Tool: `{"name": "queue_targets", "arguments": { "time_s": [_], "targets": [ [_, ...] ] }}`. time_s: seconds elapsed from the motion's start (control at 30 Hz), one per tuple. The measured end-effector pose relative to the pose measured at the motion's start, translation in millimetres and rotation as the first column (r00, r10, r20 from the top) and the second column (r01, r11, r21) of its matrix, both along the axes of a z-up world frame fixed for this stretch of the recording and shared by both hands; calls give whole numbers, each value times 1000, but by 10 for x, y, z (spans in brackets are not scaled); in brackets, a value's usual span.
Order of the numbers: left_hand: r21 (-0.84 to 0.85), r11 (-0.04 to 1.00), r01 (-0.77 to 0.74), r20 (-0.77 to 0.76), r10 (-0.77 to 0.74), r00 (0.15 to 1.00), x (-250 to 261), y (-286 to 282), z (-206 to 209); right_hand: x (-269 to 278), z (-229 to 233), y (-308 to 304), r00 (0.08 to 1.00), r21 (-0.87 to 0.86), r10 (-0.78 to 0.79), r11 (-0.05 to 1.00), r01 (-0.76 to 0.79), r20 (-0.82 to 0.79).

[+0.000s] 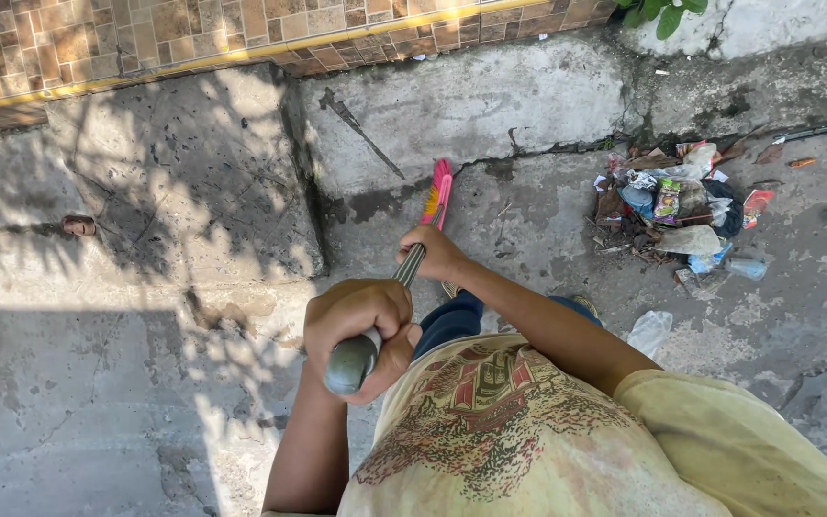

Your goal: Sweeping a pile of trash on a concrete surface using a broom attached to a long pole.

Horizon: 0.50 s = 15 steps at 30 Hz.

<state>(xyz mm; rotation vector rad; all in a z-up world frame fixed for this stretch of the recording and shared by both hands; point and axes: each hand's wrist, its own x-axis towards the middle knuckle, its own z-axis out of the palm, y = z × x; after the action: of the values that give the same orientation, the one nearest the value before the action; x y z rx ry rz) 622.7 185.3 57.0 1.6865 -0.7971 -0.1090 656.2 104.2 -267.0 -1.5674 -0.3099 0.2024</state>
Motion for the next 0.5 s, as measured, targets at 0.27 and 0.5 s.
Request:
{"name": "queue_targets", "arguments": {
  "time_s": [0.27, 0.5],
  "targets": [
    [-48, 999, 15, 4, -15, 1000, -532, -782, -113, -617, -220, -1025, 995, -119, 100, 988, -98, 15],
    [-147, 989, 30, -10, -32, 999, -931, -1394, -260, -1082, -197, -1985, 1000, -303, 19, 953, -21, -11]
  ]
}}
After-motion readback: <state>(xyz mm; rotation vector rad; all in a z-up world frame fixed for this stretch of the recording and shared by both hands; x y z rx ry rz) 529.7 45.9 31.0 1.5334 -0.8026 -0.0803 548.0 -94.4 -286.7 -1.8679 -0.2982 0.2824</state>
